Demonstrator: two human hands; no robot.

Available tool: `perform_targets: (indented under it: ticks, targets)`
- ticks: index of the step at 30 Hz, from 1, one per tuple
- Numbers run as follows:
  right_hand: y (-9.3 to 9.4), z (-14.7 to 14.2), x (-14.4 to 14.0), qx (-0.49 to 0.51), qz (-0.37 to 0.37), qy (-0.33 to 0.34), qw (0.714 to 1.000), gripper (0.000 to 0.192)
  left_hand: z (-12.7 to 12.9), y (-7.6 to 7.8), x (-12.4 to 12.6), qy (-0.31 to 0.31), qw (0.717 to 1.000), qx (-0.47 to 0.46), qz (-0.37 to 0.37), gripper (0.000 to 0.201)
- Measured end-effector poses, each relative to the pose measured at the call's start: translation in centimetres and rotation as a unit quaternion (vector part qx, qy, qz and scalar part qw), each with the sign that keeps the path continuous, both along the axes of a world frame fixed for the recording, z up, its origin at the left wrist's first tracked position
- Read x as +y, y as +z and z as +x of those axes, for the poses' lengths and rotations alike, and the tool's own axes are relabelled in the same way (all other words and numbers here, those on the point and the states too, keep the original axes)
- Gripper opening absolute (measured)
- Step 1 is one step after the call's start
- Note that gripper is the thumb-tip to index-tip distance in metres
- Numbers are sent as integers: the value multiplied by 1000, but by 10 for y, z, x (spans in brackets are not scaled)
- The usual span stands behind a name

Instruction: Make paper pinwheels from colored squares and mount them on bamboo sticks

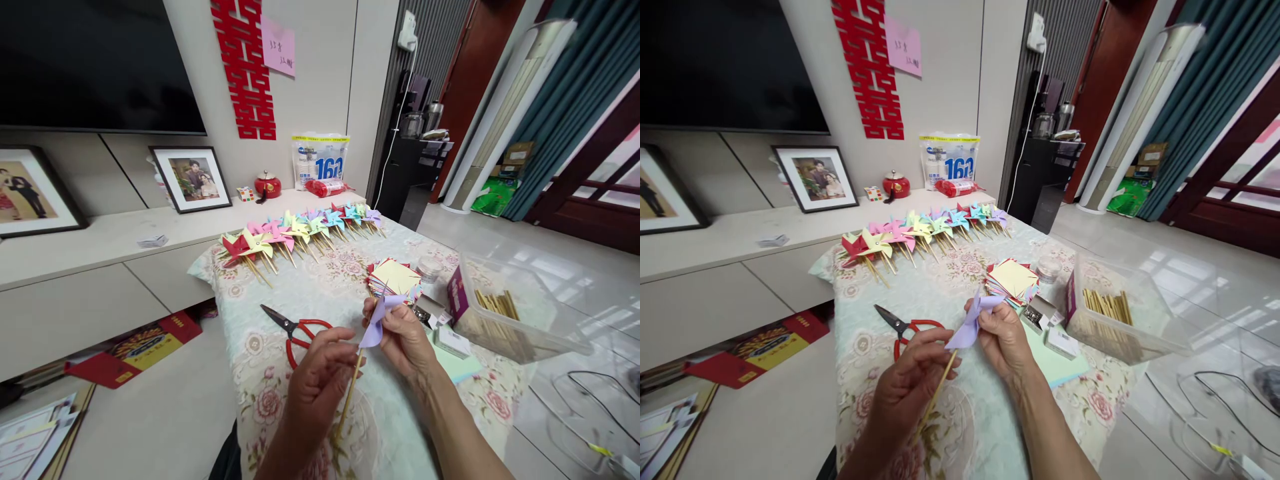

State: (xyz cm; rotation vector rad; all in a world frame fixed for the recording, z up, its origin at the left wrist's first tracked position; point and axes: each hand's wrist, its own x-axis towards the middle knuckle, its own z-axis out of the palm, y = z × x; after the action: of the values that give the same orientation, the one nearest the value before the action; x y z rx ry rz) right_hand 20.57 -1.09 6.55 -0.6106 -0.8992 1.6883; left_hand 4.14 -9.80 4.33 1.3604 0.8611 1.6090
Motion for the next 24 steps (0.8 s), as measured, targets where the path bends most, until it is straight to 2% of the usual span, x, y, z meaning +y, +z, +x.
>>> perform_targets:
  ticks: [3, 5, 7, 9, 11, 13, 14, 16, 19, 21, 24]
  targets:
    - [-3, -2, 2, 34, -16, 4, 999, 32, 2, 3, -5, 56, 986, 111, 109, 25]
    - [-4, -4, 1, 50, -24, 18, 998, 30, 5, 7, -9, 77, 973, 150, 157, 32]
    - [-4, -5, 0, 58, -36, 40, 997, 30, 6, 12, -12, 89, 963, 171, 189, 33]
    - [-4, -6, -1, 62, -47, 59, 995, 33, 5, 19, -15, 126, 958, 170, 195, 28]
    - [-4, -4, 0, 62, -54, 60, 995, 38, 1, 28, -16, 194, 962, 117, 155, 20]
    - [-2, -1, 1, 60, -48, 40, 996, 42, -5, 37, -14, 228, 971, 17, 67, 9]
    - [-1, 0, 2, 62, -42, 32, 997, 42, -7, 41, -11, 219, 975, -43, 22, 7]
    - [1, 3, 1, 74, -18, 29, 997, 38, -10, 47, -6, 147, 977, -117, -103, 16]
    - [5, 3, -4, 77, 53, 38, 995, 25, -5, 47, 0, 54, 956, -164, -236, 36]
    - [6, 1, -7, 38, 109, 41, 992, 21, 3, 45, 0, 42, 945, -170, -276, 49]
    - [3, -4, -10, -32, 174, 59, 983, 18, 14, 41, -3, 71, 932, -161, -316, 46]
